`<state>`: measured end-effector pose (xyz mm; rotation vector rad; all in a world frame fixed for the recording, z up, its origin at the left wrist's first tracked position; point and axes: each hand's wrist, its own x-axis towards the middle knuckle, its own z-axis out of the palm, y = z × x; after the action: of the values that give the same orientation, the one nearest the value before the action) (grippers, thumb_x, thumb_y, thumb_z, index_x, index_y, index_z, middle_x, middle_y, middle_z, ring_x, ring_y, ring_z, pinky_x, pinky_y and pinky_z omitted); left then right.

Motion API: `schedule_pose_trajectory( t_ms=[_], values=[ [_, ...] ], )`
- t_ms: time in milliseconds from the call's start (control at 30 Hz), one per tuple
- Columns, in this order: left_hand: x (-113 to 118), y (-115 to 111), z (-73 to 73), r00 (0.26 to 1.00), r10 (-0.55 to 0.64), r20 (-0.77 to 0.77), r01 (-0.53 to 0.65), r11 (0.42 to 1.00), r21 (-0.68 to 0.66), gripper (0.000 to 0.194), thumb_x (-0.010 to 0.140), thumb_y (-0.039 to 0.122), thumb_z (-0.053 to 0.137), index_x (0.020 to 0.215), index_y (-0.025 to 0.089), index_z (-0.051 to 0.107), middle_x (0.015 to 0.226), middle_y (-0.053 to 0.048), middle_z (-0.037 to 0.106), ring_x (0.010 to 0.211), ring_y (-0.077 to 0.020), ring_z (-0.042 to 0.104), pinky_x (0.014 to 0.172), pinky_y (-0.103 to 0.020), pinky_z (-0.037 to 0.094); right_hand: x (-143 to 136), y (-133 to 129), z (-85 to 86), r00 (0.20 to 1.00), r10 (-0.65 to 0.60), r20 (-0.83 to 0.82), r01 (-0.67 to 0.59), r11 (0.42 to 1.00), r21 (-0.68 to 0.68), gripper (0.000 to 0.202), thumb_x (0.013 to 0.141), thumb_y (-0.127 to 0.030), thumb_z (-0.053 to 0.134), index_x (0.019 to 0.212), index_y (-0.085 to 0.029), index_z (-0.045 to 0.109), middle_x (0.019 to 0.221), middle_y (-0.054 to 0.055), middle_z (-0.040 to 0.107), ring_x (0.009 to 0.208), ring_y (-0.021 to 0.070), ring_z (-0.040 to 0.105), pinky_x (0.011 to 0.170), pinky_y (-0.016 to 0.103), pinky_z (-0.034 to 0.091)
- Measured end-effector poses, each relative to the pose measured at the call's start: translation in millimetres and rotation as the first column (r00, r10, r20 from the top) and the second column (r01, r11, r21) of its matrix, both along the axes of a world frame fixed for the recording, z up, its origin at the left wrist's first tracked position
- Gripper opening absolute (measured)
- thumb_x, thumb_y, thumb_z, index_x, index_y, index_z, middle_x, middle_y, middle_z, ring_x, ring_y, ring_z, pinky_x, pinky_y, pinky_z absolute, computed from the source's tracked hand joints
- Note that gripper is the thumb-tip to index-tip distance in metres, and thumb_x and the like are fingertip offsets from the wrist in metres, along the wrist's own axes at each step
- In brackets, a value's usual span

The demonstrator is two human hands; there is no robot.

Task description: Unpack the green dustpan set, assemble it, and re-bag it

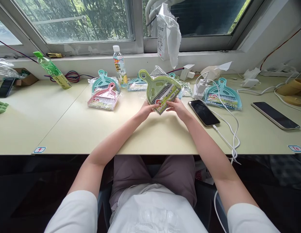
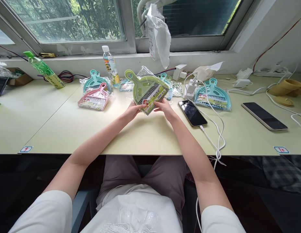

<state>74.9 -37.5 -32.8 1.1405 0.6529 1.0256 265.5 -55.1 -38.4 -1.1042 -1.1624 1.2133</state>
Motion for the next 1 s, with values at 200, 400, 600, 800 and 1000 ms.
schedule_pose_trajectory(
  t_ms=[200, 400, 600, 800, 1000],
  values=[
    [0.5, 0.4, -0.8, 1.000, 0.005, -0.004, -0.005, 1.000, 0.001, 0.050, 0.058, 0.023, 0.083, 0.104, 0.017, 0.065, 0.100, -0.006, 0.073, 0.099, -0.0267, 0.067, 0.091, -0.044, 0.050, -1.5, 0.6, -2.0, 1.000, 0.005, -0.021, -0.005, 1.000, 0.021, 0.042, 0.066, -0.040, 0.081, 0.096, -0.022, 0.057, 0.098, 0.003, 0.071, 0.075, 0.0168, 0.067, 0.064, 0.030, 0.058],
    [0.3, -1.5, 1.5, 0.993, 0.022, -0.112, -0.024, 1.000, -0.015, 0.058, 0.056, 0.032, 0.085, 0.108, 0.018, 0.063, 0.107, -0.008, 0.072, 0.101, -0.0264, 0.067, 0.089, -0.043, 0.051, -1.8, 2.4, -5.8, 0.998, -0.065, -0.019, 0.067, 0.992, 0.110, 0.054, 0.056, -0.049, 0.086, 0.091, -0.023, 0.054, 0.090, 0.002, 0.069, 0.068, 0.0170, 0.065, 0.046, 0.024, 0.049],
    [9.7, -17.0, -0.2, 0.944, -0.249, -0.216, 0.254, 0.967, -0.003, 0.065, 0.064, 0.048, 0.081, 0.119, 0.019, 0.061, 0.124, -0.014, 0.066, 0.108, -0.0297, 0.066, 0.096, -0.046, 0.047, -12.3, 2.1, -8.1, 0.959, -0.276, -0.066, 0.284, 0.944, 0.169, 0.048, 0.068, -0.048, 0.077, 0.100, -0.024, 0.050, 0.096, 0.003, 0.066, 0.073, 0.0167, 0.065, 0.041, 0.021, 0.042],
    [12.7, -11.1, 0.3, 0.992, -0.096, -0.088, 0.106, 0.987, 0.122, 0.072, 0.069, 0.055, 0.076, 0.130, 0.025, 0.051, 0.137, -0.011, 0.057, 0.130, -0.0306, 0.051, 0.104, -0.048, 0.040, -14.5, 2.8, -5.8, 0.946, -0.303, -0.117, 0.315, 0.943, 0.106, 0.046, 0.069, -0.045, 0.078, 0.097, -0.024, 0.048, 0.095, 0.004, 0.067, 0.071, 0.0160, 0.066, 0.040, 0.020, 0.037],
    [7.8, -0.2, -1.8, 0.996, 0.018, -0.085, -0.008, 0.993, 0.120, 0.061, 0.072, 0.055, 0.074, 0.119, 0.019, 0.058, 0.125, -0.011, 0.065, 0.120, -0.0301, 0.058, 0.098, -0.042, 0.046, -20.9, 2.3, -9.2, 0.964, -0.251, -0.094, 0.252, 0.968, 0.010, 0.049, 0.067, -0.039, 0.080, 0.096, -0.023, 0.045, 0.098, 0.006, 0.068, 0.076, 0.0193, 0.069, 0.039, 0.019, 0.037]
  ],
)
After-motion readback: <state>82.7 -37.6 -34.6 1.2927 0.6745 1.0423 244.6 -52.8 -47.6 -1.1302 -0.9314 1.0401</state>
